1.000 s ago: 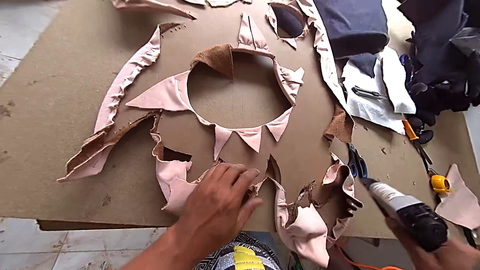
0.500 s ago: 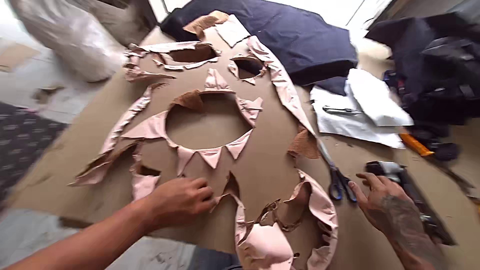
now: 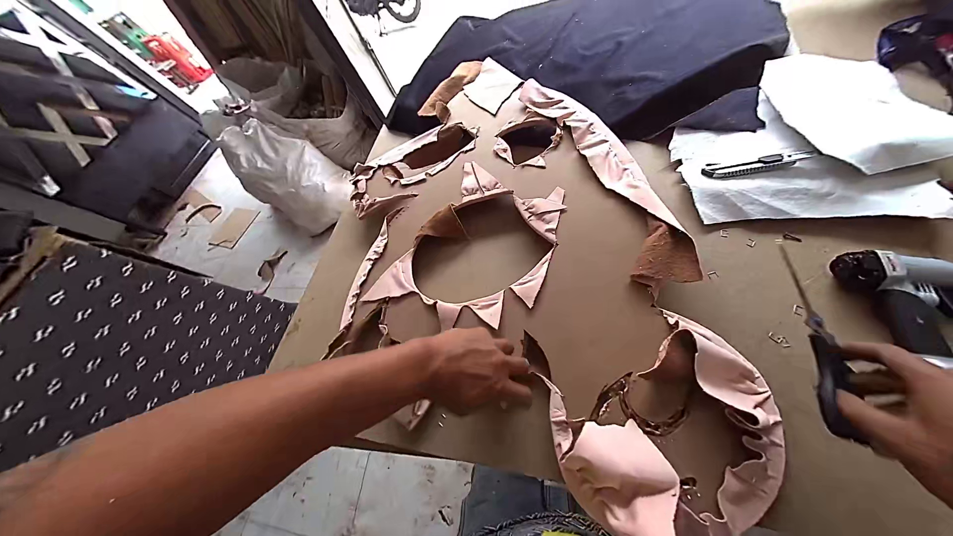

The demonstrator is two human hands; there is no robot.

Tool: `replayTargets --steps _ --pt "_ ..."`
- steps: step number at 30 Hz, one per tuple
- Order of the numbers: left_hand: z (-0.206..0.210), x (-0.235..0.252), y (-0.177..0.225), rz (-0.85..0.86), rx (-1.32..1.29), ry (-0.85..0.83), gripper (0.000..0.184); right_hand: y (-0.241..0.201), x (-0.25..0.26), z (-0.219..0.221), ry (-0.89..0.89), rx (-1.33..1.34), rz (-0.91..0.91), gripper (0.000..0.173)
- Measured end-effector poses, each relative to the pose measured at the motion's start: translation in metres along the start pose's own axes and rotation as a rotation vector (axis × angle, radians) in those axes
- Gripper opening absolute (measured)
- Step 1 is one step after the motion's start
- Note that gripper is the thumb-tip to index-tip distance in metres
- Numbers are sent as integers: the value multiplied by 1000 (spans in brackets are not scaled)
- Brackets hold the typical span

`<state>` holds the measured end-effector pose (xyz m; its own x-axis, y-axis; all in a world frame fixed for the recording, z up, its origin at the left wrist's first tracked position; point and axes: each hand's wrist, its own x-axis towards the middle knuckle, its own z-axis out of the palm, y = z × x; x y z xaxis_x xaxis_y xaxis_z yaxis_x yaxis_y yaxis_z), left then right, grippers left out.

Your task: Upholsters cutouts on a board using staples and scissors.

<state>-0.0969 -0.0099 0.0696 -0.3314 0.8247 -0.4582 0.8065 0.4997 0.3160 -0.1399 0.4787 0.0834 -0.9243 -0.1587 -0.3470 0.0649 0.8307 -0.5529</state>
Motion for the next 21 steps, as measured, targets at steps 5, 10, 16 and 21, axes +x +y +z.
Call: replayTargets --steps 5,10,16,21 --pt "21 -4 -8 170 180 80 38 -41 -131 96 -130 578 -191 57" --pt "-4 18 -49 566 185 166 16 -125 -203 220 -17 69 72 75" --pt "-38 39 -51 660 255 -50 10 -188 -185 312 390 -381 122 69" --pt "-46 39 -39 726 399 -82 9 -214 -145 328 497 -389 88 74"
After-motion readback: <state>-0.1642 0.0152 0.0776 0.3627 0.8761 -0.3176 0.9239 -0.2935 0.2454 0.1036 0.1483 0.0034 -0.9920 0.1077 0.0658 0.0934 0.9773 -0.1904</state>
